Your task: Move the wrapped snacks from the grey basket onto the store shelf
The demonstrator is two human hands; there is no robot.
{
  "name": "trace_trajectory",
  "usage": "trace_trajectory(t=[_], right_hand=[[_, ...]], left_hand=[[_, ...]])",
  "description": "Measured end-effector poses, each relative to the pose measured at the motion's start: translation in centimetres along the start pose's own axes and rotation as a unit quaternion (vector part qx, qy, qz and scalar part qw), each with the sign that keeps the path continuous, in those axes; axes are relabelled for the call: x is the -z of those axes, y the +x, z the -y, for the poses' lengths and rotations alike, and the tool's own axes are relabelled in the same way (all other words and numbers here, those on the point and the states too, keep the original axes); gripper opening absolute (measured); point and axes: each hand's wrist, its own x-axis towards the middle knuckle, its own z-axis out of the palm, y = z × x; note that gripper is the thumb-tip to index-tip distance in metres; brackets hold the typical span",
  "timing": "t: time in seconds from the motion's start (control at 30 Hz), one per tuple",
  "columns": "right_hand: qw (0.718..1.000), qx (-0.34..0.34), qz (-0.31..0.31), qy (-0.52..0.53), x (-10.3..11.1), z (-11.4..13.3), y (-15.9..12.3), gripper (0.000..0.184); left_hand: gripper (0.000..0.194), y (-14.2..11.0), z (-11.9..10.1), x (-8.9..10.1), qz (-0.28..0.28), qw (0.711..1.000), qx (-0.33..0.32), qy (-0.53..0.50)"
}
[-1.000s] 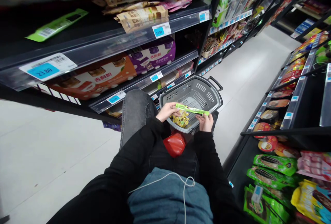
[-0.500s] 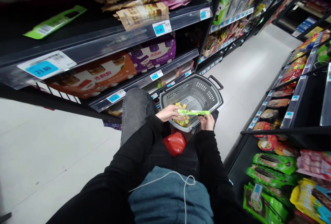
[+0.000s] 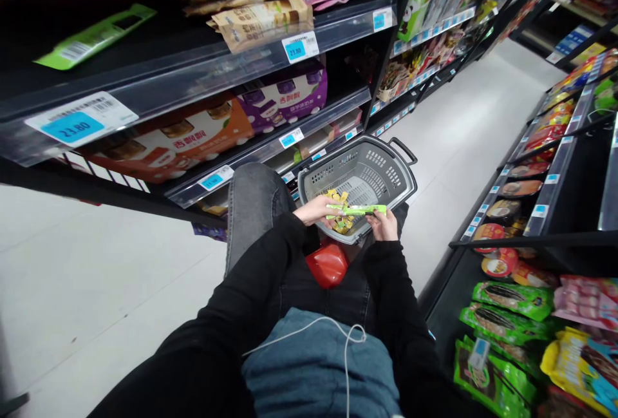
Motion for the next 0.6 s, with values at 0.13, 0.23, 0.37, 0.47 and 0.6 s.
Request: trace_trajectory(t=[0.13,0.23,0.37,0.47,0.6], right_hand=[[1.0,-0.006,-0.009,-0.001,-0.4,-0.3,-0.2,0.035],[1.0,-0.015,-0.01,0.002,-0.7,-0.6,-0.3,0.037],[1.0,-0.004,-0.001,0.012,-0.7,-0.8,-0.3,0.037],[0.999,0.018,-0.008,0.034,-0.9,-0.7,-0.2,0.035],[0.996,-0.01,-0.052,0.071,-1.3,-1.2,-0.3,0.032]], left_hand=[[0.042,0.2,0.2,-0.1,-0.021,1.0,0.006,0.013],[0.044,0.3,0.4,-0.1,0.009,1.0,0.008,0.025],[0.042,0.3,0.4,-0.2,0.042,0.998,-0.006,0.055],[0.04,0.3,0.3,-0.4,0.024,0.996,-0.045,0.075],[0.042,0.5,0.3,-1.0,-0.005,0.996,-0.042,0.076]])
